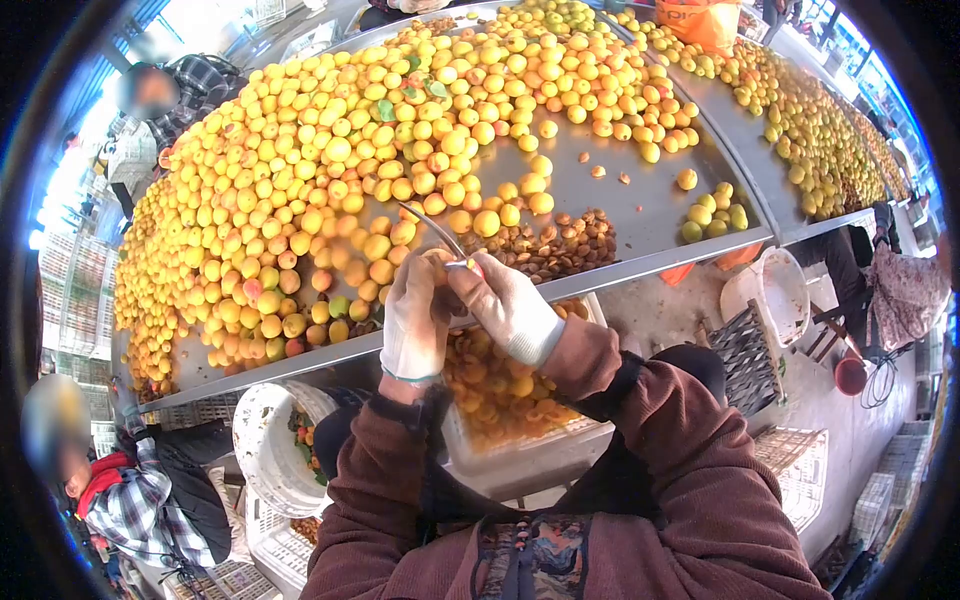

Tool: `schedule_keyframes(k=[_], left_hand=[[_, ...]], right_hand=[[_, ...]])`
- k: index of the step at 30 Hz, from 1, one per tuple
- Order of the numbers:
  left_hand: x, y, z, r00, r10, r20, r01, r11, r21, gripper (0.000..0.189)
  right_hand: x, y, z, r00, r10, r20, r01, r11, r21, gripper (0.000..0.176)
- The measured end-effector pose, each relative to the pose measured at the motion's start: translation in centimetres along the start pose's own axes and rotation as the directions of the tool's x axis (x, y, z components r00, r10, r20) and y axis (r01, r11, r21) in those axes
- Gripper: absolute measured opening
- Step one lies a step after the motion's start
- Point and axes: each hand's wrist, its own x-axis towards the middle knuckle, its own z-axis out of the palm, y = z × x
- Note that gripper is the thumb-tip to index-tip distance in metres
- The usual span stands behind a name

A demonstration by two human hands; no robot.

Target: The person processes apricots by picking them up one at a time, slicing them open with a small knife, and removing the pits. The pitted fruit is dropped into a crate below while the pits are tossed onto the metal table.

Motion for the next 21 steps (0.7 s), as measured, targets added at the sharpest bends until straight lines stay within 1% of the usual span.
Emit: schedule_keyframes(k=[1,2,4,5,6,7,8,10,11,13,14,16,17,19,20,21], left_hand=[[0.0,-0.2,-0.1,0.998,0.057,-0.036,-0.050,0.985,0.163,0.027],[0.0,-0.4,-0.1,0.998,0.056,-0.034,-0.050,0.985,0.166,0.027],[0.1,-0.9,0.3,0.981,0.093,-0.171,-0.069,0.987,0.142,0.027],[0.3,-1.0,0.5,0.981,0.096,-0.169,-0.072,0.987,0.144,0.027],[0.4,-1.1,0.6,0.972,0.136,-0.190,-0.108,0.983,0.150,0.026],[0.5,-1.2,0.6,0.962,0.175,-0.208,-0.144,0.977,0.159,0.026],[0.6,-1.2,0.5,0.963,0.176,-0.204,-0.144,0.976,0.162,0.026],[0.5,-1.4,0.3,0.951,0.247,-0.187,-0.179,0.931,0.319,0.023],[0.4,-1.2,0.2,0.952,0.246,-0.184,-0.179,0.930,0.321,0.023],[0.1,-1.0,0.0,0.953,0.280,-0.111,-0.191,0.846,0.498,0.018],[0.2,-1.1,-0.2,0.954,0.279,-0.106,-0.191,0.843,0.503,0.018],[0.4,-1.8,-0.6,0.935,0.346,-0.083,-0.242,0.791,0.562,0.019],[0.5,-2.0,-0.7,0.936,0.343,-0.079,-0.241,0.788,0.566,0.019],[0.7,-2.0,-0.4,0.865,0.497,-0.070,-0.324,0.659,0.679,0.020],[0.7,-1.7,-0.2,0.868,0.494,-0.059,-0.327,0.655,0.681,0.020],[0.8,-0.7,0.1,0.921,0.324,-0.214,-0.197,0.866,0.460,0.021]], right_hand=[[-0.3,-0.6,0.6,0.998,0.015,-0.054,-0.016,1.000,-0.020,0.036],[-0.4,-1.0,1.1,0.994,0.030,-0.110,-0.034,0.999,-0.040,0.037],[-0.2,0.3,1.7,0.990,0.031,-0.135,-0.035,0.999,-0.025,0.038],[-0.1,0.7,2.0,0.987,0.034,-0.157,-0.037,0.999,-0.012,0.038],[0.0,0.7,2.4,0.984,-0.009,-0.178,0.006,1.000,-0.014,0.038],[0.0,1.1,2.5,0.983,-0.012,-0.183,0.010,1.000,-0.011,0.038],[0.2,1.9,2.5,0.984,0.036,-0.176,-0.031,0.999,0.026,0.038],[0.1,2.4,2.4,0.980,0.104,-0.170,-0.094,0.993,0.067,0.037],[0.1,2.5,2.2,0.979,0.103,-0.174,-0.092,0.993,0.069,0.037],[-0.2,2.3,1.9,0.977,0.000,-0.211,-0.047,0.974,-0.220,0.028],[-0.2,2.1,1.5,0.977,-0.002,-0.215,-0.046,0.975,-0.216,0.028],[0.0,1.5,0.7,0.981,-0.060,-0.183,-0.042,0.859,-0.510,0.019],[0.0,1.1,0.6,0.980,-0.060,-0.188,-0.044,0.862,-0.506,0.019],[0.1,0.2,0.2,0.983,-0.011,-0.181,-0.118,0.716,-0.688,0.017],[0.5,1.6,-0.4,0.984,-0.018,-0.178,-0.117,0.689,-0.715,0.017],[0.7,2.4,-0.7,0.982,-0.024,-0.190,-0.120,0.694,-0.710,0.017]])
